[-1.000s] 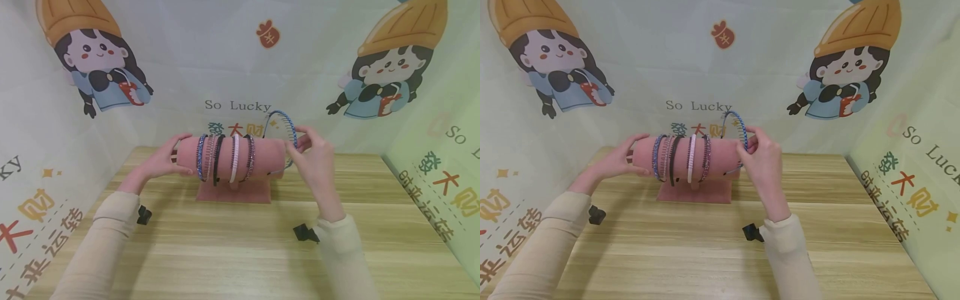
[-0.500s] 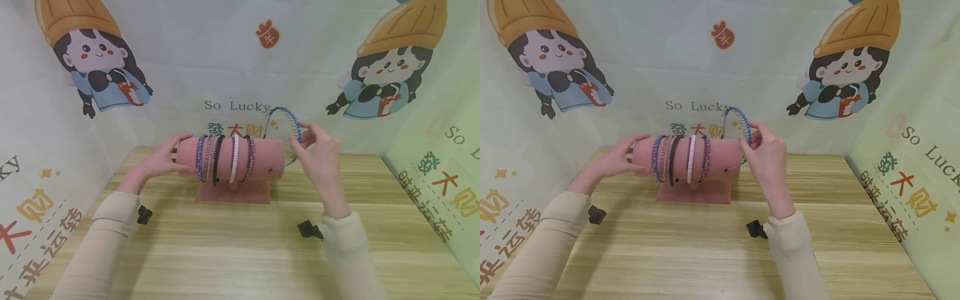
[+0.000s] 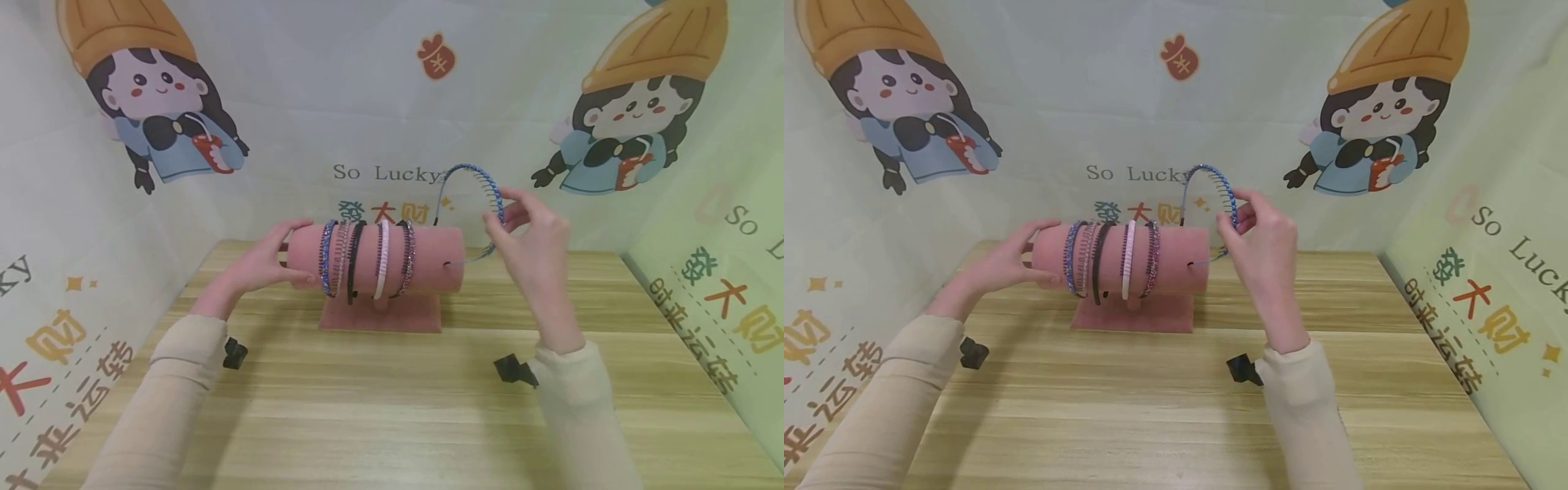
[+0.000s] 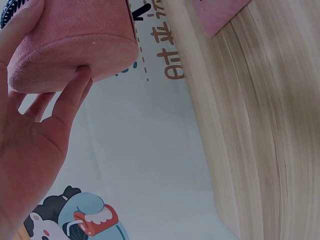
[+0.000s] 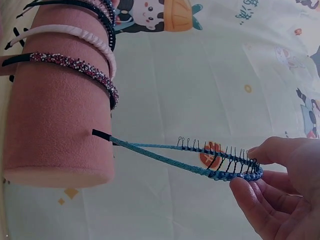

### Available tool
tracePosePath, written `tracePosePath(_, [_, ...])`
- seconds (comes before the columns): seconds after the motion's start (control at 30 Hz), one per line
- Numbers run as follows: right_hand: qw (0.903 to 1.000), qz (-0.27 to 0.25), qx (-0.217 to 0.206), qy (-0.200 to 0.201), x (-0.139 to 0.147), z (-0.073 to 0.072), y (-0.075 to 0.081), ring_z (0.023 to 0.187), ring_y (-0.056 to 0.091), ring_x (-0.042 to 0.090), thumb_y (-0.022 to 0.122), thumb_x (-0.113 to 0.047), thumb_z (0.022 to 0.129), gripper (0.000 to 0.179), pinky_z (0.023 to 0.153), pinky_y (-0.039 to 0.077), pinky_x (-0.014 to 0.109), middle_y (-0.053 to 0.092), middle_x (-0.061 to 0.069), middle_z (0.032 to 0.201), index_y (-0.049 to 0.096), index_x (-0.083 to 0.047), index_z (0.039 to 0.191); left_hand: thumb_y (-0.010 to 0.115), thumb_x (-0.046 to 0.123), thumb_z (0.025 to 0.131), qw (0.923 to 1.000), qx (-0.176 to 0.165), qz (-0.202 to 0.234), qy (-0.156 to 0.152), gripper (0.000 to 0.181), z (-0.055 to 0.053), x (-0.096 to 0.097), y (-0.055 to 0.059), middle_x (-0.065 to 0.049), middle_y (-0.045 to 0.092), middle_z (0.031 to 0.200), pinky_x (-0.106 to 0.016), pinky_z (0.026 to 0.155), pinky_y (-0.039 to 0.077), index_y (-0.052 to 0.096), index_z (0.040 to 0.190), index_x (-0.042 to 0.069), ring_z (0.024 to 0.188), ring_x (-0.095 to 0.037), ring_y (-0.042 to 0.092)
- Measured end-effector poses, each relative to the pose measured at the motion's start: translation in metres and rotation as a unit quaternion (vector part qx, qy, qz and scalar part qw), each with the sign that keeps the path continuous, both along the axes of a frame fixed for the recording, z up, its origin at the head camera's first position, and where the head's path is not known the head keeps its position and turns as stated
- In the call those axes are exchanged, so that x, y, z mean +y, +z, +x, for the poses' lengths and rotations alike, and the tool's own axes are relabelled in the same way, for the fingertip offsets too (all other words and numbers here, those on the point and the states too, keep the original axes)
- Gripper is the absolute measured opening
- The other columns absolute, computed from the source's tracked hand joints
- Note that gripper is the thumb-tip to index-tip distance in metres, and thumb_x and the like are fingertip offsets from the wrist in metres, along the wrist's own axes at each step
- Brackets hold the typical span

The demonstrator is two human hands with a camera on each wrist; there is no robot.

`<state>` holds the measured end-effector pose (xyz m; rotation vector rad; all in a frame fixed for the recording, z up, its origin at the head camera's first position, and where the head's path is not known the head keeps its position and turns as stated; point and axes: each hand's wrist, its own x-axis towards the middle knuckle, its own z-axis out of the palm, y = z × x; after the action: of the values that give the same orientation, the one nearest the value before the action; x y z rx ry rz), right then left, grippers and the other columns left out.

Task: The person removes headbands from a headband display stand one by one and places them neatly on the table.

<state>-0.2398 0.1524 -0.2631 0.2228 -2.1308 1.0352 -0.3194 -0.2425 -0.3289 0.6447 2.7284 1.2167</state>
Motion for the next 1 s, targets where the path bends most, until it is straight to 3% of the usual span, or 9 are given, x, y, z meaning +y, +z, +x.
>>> tracePosePath(0.23, [0.9998,0.005,0.019,-0.006,0.009,-0.004,0.008,0.074,0.064,0.024,0.070,-0.014,0.090,0.030,0.067,0.038,0.009,0.072,0.018,0.086,0.069,-0.004,0.118,0.083,0.021,0.080,1.0000,-0.001,0.002,0.002,0.102,0.001,0.000,0.002,-0.014,0.020,0.161,-0.056,0.104,0.050,0.018,0.157,0.022,0.141,-0.045,0.034])
tracePosePath(0.47, [0.9996,0.016,0.024,-0.001,0.024,-0.006,0.018,0.070,0.052,-0.008,0.071,-0.017,0.091,0.030,0.067,0.038,0.010,0.073,0.017,0.089,0.070,-0.006,0.119,0.083,0.023,0.080,1.0000,0.002,0.005,-0.001,0.100,0.001,-0.001,-0.001,-0.014,0.020,0.161,-0.056,0.103,0.050,0.018,0.157,0.023,0.141,-0.045,0.035])
tracePosePath(0.57, [0.9996,0.016,0.023,0.008,0.032,-0.006,0.023,0.067,0.050,-0.015,0.072,-0.019,0.090,0.030,0.065,0.040,0.008,0.073,0.016,0.090,0.070,-0.008,0.119,0.083,0.025,0.080,1.0000,0.003,0.003,0.003,0.100,0.001,-0.001,-0.003,-0.013,0.021,0.161,-0.056,0.103,0.050,0.019,0.157,0.024,0.141,-0.045,0.035])
tracePosePath(0.7, [0.9996,0.016,0.021,0.009,0.041,-0.010,0.030,0.066,0.051,-0.017,0.073,-0.020,0.090,0.031,0.059,0.040,0.005,0.073,0.017,0.092,0.071,-0.010,0.119,0.083,0.024,0.080,1.0000,0.002,0.007,0.006,0.100,0.001,0.000,-0.004,-0.013,0.021,0.161,-0.056,0.103,0.051,0.020,0.156,0.024,0.141,-0.045,0.035])
tracePosePath(1.0, [0.9989,0.041,0.021,0.001,0.059,-0.025,0.041,0.064,0.048,-0.021,0.071,-0.017,0.091,0.029,0.070,0.037,0.008,0.072,0.022,0.092,0.072,-0.008,0.118,0.083,0.023,0.080,0.9999,-0.003,0.014,0.002,0.101,0.000,-0.001,-0.004,-0.014,0.019,0.162,-0.055,0.103,0.051,0.019,0.157,0.023,0.142,-0.046,0.033])
